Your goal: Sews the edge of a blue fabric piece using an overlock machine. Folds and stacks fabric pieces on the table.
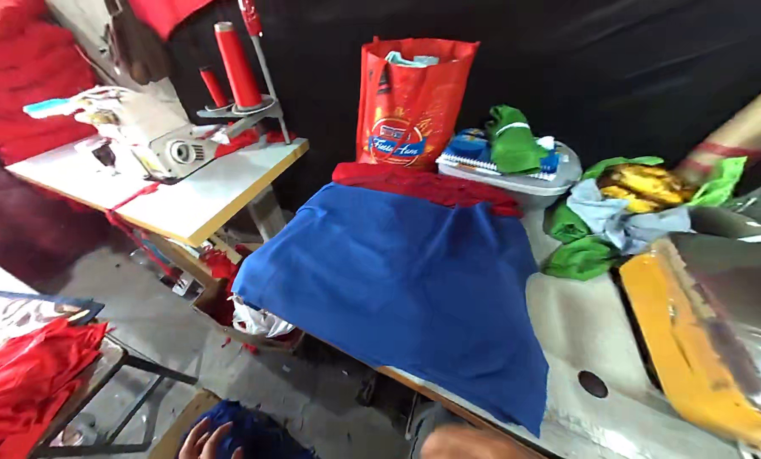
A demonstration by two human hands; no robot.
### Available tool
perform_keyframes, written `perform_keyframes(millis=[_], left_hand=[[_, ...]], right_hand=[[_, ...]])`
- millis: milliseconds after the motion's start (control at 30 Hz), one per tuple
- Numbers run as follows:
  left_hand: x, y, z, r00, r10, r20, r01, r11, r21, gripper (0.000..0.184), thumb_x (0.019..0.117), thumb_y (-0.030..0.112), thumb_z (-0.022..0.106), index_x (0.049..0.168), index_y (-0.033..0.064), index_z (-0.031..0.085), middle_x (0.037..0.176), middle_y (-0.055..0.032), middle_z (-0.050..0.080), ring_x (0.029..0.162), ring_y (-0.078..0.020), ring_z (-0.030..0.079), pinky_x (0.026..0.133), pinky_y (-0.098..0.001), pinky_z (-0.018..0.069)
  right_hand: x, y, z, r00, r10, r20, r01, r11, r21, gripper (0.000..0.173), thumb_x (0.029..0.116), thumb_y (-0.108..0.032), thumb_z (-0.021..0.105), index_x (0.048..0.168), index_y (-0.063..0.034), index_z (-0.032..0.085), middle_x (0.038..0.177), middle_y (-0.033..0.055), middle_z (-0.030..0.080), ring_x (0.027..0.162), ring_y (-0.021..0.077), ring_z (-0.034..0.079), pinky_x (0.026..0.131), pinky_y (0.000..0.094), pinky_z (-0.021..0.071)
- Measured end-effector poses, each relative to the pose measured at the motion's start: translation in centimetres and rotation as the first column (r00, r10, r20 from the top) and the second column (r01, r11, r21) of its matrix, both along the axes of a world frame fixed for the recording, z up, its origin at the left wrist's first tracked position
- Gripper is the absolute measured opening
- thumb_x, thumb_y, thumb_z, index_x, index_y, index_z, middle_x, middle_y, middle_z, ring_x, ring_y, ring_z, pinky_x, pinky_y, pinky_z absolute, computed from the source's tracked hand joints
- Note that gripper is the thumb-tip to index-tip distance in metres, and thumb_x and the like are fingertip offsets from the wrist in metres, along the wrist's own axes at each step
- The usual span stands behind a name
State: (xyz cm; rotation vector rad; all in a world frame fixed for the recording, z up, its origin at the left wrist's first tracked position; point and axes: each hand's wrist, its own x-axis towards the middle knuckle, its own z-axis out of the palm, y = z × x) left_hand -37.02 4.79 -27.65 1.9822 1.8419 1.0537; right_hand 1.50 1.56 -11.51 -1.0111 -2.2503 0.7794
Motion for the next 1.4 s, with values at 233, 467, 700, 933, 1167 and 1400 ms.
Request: perform_keyframes(millis=[233,467,700,933,1167,1400], left_hand=[[14.2,3.9,10.7,0.944,-0.330,-0.003,0.306,0.871,0.385,0.014,0.0965,0.010,0.063,0.105,0.0056,0.072,0.131,-0.0248,0.061,0.132,-0.0336,0.054,0.111,-0.0480,0.0433],[26.0,4.4,15.0,0.798,-0.586,-0.142,0.587,0.702,0.403,0.027,0.0985,0.021,0.062,0.119,0.0055,0.071,0.125,-0.0147,0.067,0.121,-0.0276,0.061,0.105,-0.0447,0.0468],[29.0,5.3,16.2,0.819,-0.546,-0.178,0.573,0.759,0.308,0.016,0.0939,0.011,0.065,0.103,0.0063,0.078,0.103,-0.0101,0.074,0.099,-0.0258,0.069,0.090,-0.0466,0.0529],[29.3,6.7,17.3,0.746,-0.648,-0.153,0.665,0.717,0.206,0.014,0.0946,0.009,0.065,0.099,0.0040,0.077,0.100,-0.0088,0.073,0.098,-0.0224,0.069,0.090,-0.0426,0.0557],[25.1,8.7,16.4,0.819,-0.483,-0.310,0.564,0.775,0.284,0.015,0.0890,0.005,0.071,0.103,0.0039,0.077,0.103,-0.0121,0.072,0.100,-0.0281,0.069,0.090,-0.0482,0.0549],[14.6,12.8,18.2,0.902,-0.172,-0.396,0.250,0.956,0.156,0.027,0.0845,-0.005,0.071,0.111,0.0000,0.074,0.117,-0.0227,0.067,0.113,-0.0435,0.062,0.097,-0.0639,0.0464]], right_hand=[[11.4,6.6,-2.7,0.957,-0.279,0.078,0.219,0.874,0.433,0.033,0.1004,-0.040,0.058,0.108,-0.0121,0.075,0.114,0.0136,0.070,0.110,0.0335,0.065,0.097,0.0492,0.0511],[11.3,6.4,-3.7,0.950,-0.271,-0.153,0.311,0.850,0.426,0.034,0.1060,-0.033,0.050,0.098,-0.0100,0.075,0.106,0.0084,0.074,0.106,0.0248,0.068,0.098,0.0407,0.0514],[10.4,6.6,-3.8,0.848,-0.341,-0.406,0.492,0.791,0.364,0.045,0.1059,-0.040,0.048,0.089,-0.0054,0.071,0.089,0.0054,0.070,0.091,0.0103,0.066,0.086,0.0240,0.0529],[10.1,6.1,-3.3,0.874,-0.379,-0.305,0.474,0.805,0.357,0.035,0.0790,-0.026,0.082,0.104,-0.0056,0.069,0.099,0.0082,0.070,0.098,0.0262,0.067,0.089,0.0489,0.0537],[11.1,6.2,-2.6,0.843,-0.315,-0.436,0.493,0.775,0.394,0.027,0.0995,-0.024,0.053,0.099,-0.0094,0.076,0.105,0.0016,0.072,0.107,0.0111,0.065,0.098,0.0317,0.0532],[12.9,4.6,1.9,0.906,-0.259,-0.334,0.406,0.752,0.519,0.024,0.0996,-0.022,0.052,0.096,-0.0122,0.074,0.097,-0.0017,0.069,0.100,0.0041,0.063,0.093,0.0209,0.0511]])
